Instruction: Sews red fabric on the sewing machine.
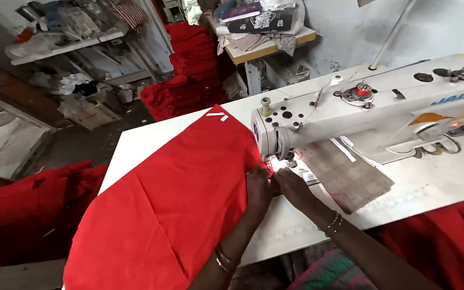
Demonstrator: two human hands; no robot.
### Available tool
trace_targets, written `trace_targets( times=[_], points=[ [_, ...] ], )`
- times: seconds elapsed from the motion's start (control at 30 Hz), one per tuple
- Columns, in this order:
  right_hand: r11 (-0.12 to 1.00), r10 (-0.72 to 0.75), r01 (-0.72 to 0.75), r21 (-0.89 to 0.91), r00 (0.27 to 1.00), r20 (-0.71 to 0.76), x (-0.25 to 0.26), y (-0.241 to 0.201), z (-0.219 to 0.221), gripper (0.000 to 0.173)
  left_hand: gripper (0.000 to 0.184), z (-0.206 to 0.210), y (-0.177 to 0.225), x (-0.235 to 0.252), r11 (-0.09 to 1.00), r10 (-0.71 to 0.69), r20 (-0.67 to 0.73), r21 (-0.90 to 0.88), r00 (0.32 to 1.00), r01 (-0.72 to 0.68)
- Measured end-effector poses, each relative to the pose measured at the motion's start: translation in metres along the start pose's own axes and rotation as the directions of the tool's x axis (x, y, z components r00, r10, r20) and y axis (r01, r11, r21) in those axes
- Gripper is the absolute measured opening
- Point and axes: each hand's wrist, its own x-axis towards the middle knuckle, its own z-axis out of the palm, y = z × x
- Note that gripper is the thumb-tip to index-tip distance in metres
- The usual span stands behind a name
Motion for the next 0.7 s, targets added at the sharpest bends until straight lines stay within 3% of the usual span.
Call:
trace_targets(
  times=[0.07,0.17,0.27,0.33,0.4,0.47,0.5,0.57,0.63,0.7],
  points=[
    [0.999,0.030,-0.028,-0.033,0.998,0.059,0.007,0.000,-0.001,0.015,0.023,0.005,-0.003,-0.002,0.988,0.076,0.003,0.134,0.997,-0.075],
    [0.974,0.217,-0.219,0.050,0.975,0.048,0.020,0.002,0.002,0.014,0.028,-0.005,-0.002,0.012,0.983,0.034,0.052,0.177,0.998,-0.043],
    [0.957,0.264,-0.250,0.149,0.961,-0.080,0.022,0.006,0.009,0.014,0.027,-0.028,-0.009,0.028,0.977,0.113,0.177,0.160,0.978,-0.142],
    [0.951,0.270,-0.244,0.188,0.955,-0.126,0.021,0.007,0.010,0.014,0.027,-0.045,-0.029,0.042,0.919,0.299,0.299,0.165,0.906,-0.358],
    [0.939,0.300,-0.265,0.221,0.943,-0.143,0.019,0.008,0.009,0.012,0.037,-0.064,-0.048,0.056,0.780,0.476,0.407,0.214,0.780,-0.588],
    [0.915,0.345,-0.304,0.264,0.930,-0.125,0.019,0.010,0.009,0.011,0.047,-0.073,-0.063,0.067,0.668,0.549,0.484,0.237,0.681,-0.706],
    [0.907,0.359,-0.318,0.278,0.927,-0.110,0.019,0.011,0.009,0.010,0.041,-0.070,-0.068,0.067,0.660,0.541,0.511,0.234,0.668,-0.714],
    [0.880,0.397,-0.366,0.304,0.917,-0.046,0.019,0.010,0.005,0.011,0.043,-0.050,-0.072,0.048,0.744,0.496,0.477,0.199,0.726,-0.638],
    [0.855,0.433,-0.412,0.316,0.902,0.006,0.023,0.009,0.002,0.013,0.057,-0.033,-0.052,0.022,0.890,0.303,0.450,0.182,0.840,-0.419],
    [0.861,0.431,-0.409,0.304,0.902,-0.007,0.023,0.009,0.003,0.013,0.055,-0.018,-0.028,0.001,0.953,0.163,0.315,0.196,0.935,-0.233]
  ],
)
